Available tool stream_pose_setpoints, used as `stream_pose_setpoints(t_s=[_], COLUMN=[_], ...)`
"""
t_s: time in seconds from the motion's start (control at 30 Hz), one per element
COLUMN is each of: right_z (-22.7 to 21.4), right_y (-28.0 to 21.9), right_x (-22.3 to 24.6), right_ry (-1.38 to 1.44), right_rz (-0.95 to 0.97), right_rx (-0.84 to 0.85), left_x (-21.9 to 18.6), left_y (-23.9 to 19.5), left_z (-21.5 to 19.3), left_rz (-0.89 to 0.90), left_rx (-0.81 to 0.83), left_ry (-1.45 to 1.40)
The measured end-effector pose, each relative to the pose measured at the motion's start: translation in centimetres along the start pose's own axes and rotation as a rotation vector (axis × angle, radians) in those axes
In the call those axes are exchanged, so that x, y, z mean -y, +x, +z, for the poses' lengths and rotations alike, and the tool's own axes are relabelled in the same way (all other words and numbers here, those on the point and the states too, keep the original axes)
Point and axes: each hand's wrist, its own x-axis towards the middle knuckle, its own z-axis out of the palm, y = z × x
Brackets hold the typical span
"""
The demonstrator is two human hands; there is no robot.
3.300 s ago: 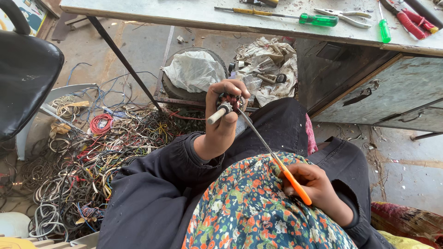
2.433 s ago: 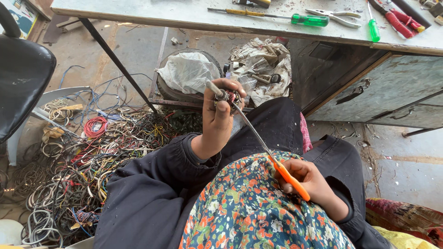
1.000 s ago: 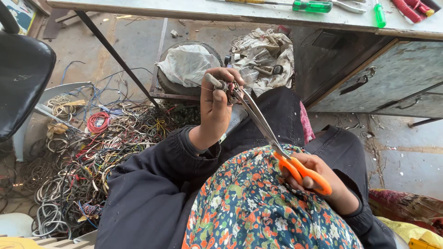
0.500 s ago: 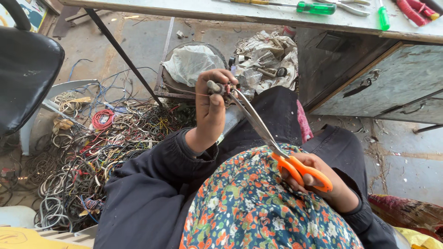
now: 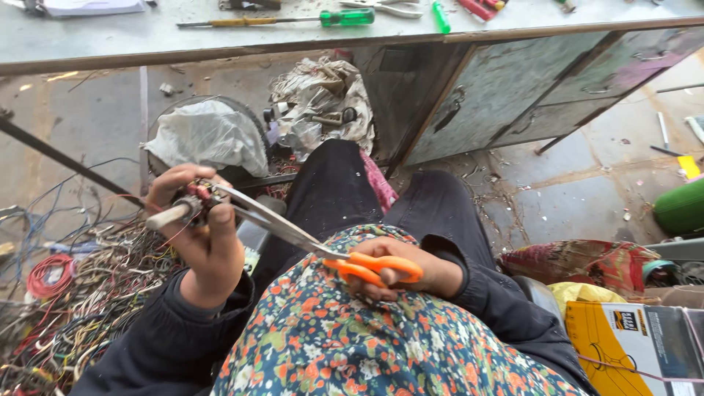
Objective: The person winds red wire around a cylindrical metal component using a screwdriver to hold it steady. They use orange-handled scissors to cut the wire and then wrap the cut end around the component. The work is performed on the lap in a cluttered workshop.
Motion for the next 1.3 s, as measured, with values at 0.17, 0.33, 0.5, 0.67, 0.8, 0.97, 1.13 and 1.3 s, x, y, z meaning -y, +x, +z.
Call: stream_pose_setpoints(t_s=[0.17,0.33,0.5,0.67,0.8,0.97,1.13,1.3], right_z=[-1.0,-1.8,-1.9,-1.3,-0.6,0.4,0.9,1.0], right_y=[0.1,0.1,-0.2,-0.3,-0.6,-1.7,-1.7,-2.0], right_x=[-1.0,-1.5,-0.8,-0.5,0.3,1.6,2.1,2.4], right_ry=[-0.136,-0.193,-0.287,-0.297,-0.29,-0.253,-0.277,-0.326], right_rz=[0.007,-0.035,-0.07,-0.064,-0.054,0.007,0.022,0.074], right_rx=[-0.081,-0.137,-0.165,-0.196,-0.177,-0.193,-0.178,-0.156], left_x=[-0.2,-0.6,-1.3,-1.8,-2.6,-5.2,-5.2,-4.5], left_y=[-0.1,0.6,1.9,3.0,4.6,5.9,5.8,5.6], left_z=[-0.1,-0.5,-1.1,-2.0,-2.6,-4.2,-3.5,-2.6], left_rz=[0.024,-0.01,-0.029,-0.166,-0.206,-0.316,-0.086,-0.005], left_rx=[-0.046,-0.002,0.107,0.239,0.381,0.564,0.536,0.476], left_ry=[0.016,-0.07,-0.187,-0.27,-0.331,-0.158,0.074,0.025])
